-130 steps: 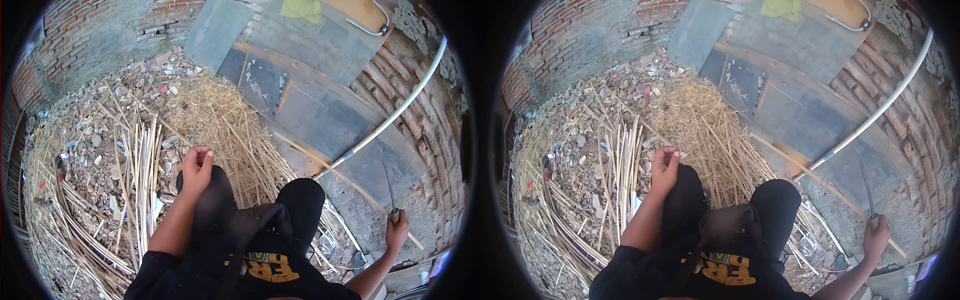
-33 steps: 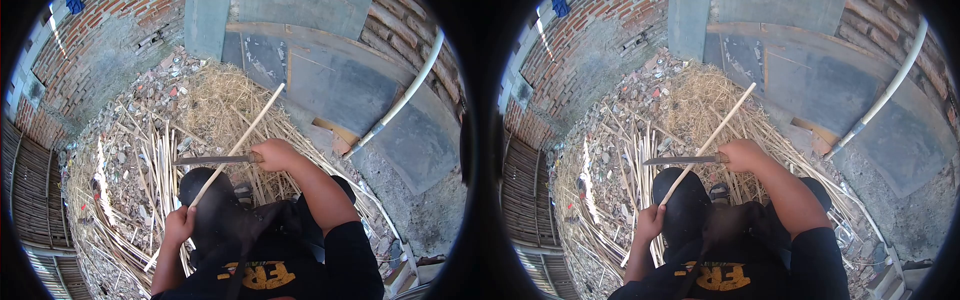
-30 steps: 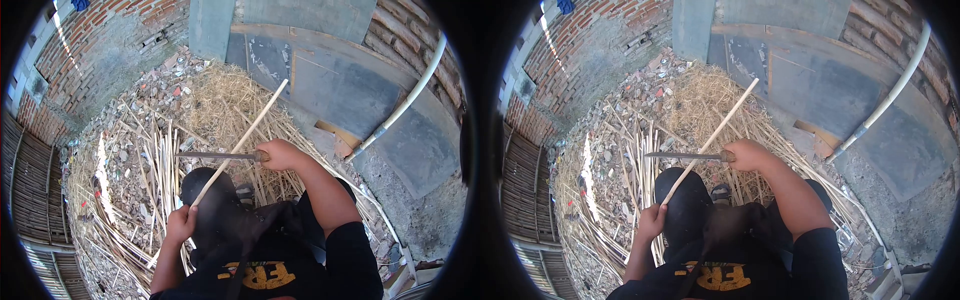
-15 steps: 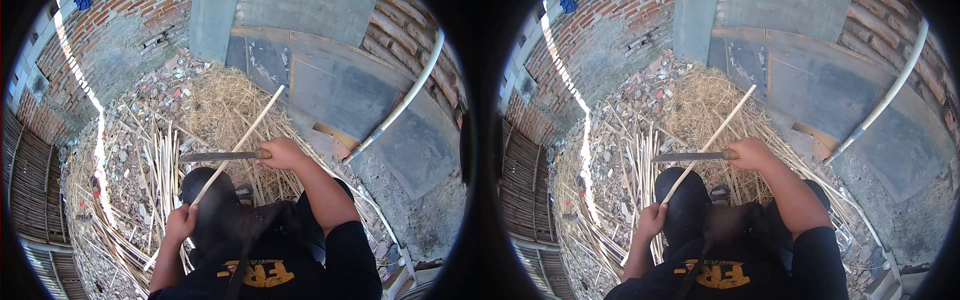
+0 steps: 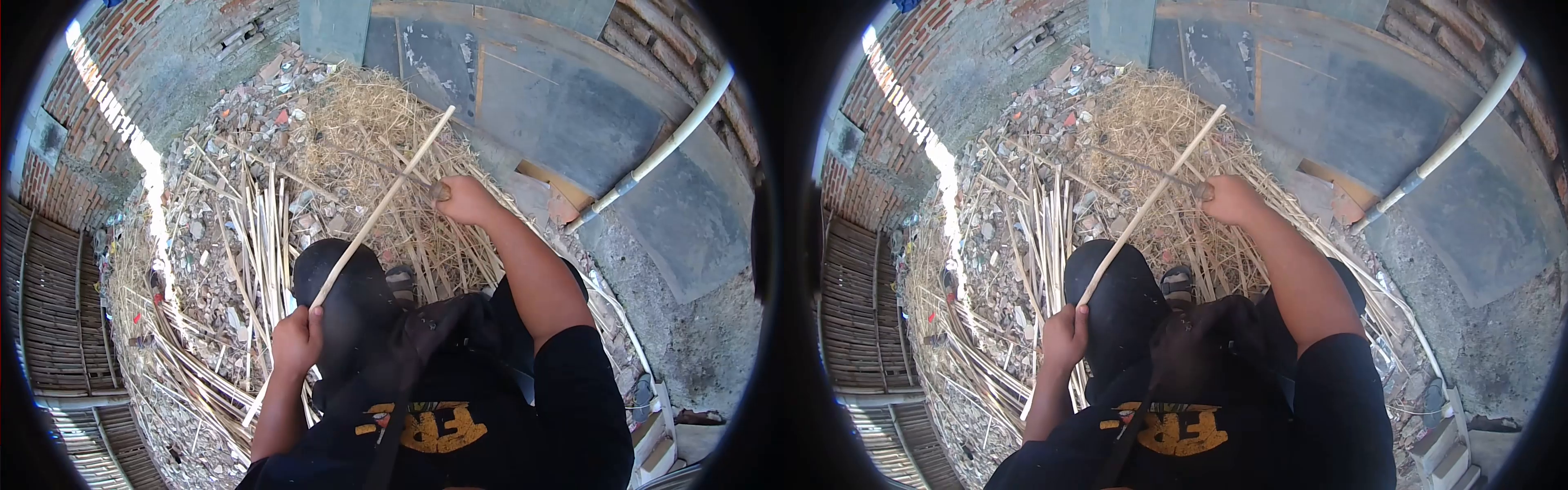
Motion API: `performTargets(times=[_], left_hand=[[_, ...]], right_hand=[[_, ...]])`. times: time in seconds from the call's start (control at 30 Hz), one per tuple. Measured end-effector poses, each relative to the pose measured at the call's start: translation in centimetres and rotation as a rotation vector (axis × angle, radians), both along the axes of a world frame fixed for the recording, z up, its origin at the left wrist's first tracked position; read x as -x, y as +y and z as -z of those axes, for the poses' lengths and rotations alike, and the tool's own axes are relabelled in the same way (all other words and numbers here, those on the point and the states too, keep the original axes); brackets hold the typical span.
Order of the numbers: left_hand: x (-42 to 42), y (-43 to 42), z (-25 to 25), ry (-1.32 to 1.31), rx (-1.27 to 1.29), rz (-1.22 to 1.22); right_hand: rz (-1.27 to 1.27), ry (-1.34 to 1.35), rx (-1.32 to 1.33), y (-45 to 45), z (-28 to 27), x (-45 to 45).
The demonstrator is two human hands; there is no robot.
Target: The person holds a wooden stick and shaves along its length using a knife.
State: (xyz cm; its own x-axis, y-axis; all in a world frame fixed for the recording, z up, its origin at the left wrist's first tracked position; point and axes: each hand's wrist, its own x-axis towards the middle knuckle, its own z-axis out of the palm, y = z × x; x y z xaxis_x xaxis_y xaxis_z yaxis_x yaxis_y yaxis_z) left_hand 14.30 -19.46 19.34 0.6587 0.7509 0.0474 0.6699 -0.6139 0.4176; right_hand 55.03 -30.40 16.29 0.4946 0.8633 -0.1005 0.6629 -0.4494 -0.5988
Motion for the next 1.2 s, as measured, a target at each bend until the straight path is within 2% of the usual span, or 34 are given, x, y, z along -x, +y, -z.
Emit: performTargets(times=[0.07,0.2,0.27,0.3,0.4,0.43,0.53,0.63,0.67,0.73,0.83,0.93,0.97,1.07,1.1,1.2], left_hand=[[0.3,0.0,0.0,0.006,-0.007,-0.010],[0.1,0.1,-0.7,0.024,0.035,-0.007],[-0.1,-0.1,-1.0,0.039,0.076,-0.006],[-0.2,-0.1,-1.2,0.044,0.095,-0.002],[-0.5,1.4,-0.9,0.015,0.240,0.011],[0.0,1.4,-0.8,0.001,0.308,0.011],[0.0,1.5,-1.8,0.059,0.106,0.054],[0.0,1.9,-2.5,0.109,0.189,0.037],[0.0,1.9,-2.4,0.119,0.225,0.032],[0.1,1.9,-1.9,0.098,0.255,0.032],[-0.1,2.1,-1.1,0.053,0.281,0.043],[0.5,2.0,-0.8,0.019,0.316,0.052],[0.7,1.8,-0.9,0.024,0.306,0.048],[0.5,2.5,-1.5,0.035,0.235,0.077],[0.7,2.7,-1.6,0.051,0.237,0.079],[0.8,2.8,-1.4,0.037,0.300,0.071]], right_hand=[[0.084,-0.014,-0.069,0.1,1.3,-0.9],[-0.004,0.051,-0.022,0.1,-1.3,1.7],[-0.136,-0.021,0.037,0.0,-2.4,4.1],[-0.205,-0.059,0.067,-0.2,-2.5,4.7],[-0.222,0.062,0.046,0.1,-1.5,2.4],[-0.172,0.245,0.063,-0.1,0.3,0.0],[0.135,0.119,0.030,-0.5,3.9,-4.2],[0.128,-0.076,-0.107,-0.5,4.8,-2.9],[0.081,-0.037,-0.072,-0.5,4.9,-2.4],[-0.013,0.043,-0.001,0.2,0.5,0.5],[-0.169,-0.094,0.060,0.1,-2.2,3.9],[-0.142,0.082,-0.021,0.3,0.4,0.8],[-0.006,0.187,-0.051,0.4,3.1,-1.5],[0.224,0.043,-0.017,-0.2,5.2,-4.3],[0.192,0.020,0.032,-0.2,4.6,-4.3],[0.139,0.047,-0.059,0.2,2.4,-2.0]])
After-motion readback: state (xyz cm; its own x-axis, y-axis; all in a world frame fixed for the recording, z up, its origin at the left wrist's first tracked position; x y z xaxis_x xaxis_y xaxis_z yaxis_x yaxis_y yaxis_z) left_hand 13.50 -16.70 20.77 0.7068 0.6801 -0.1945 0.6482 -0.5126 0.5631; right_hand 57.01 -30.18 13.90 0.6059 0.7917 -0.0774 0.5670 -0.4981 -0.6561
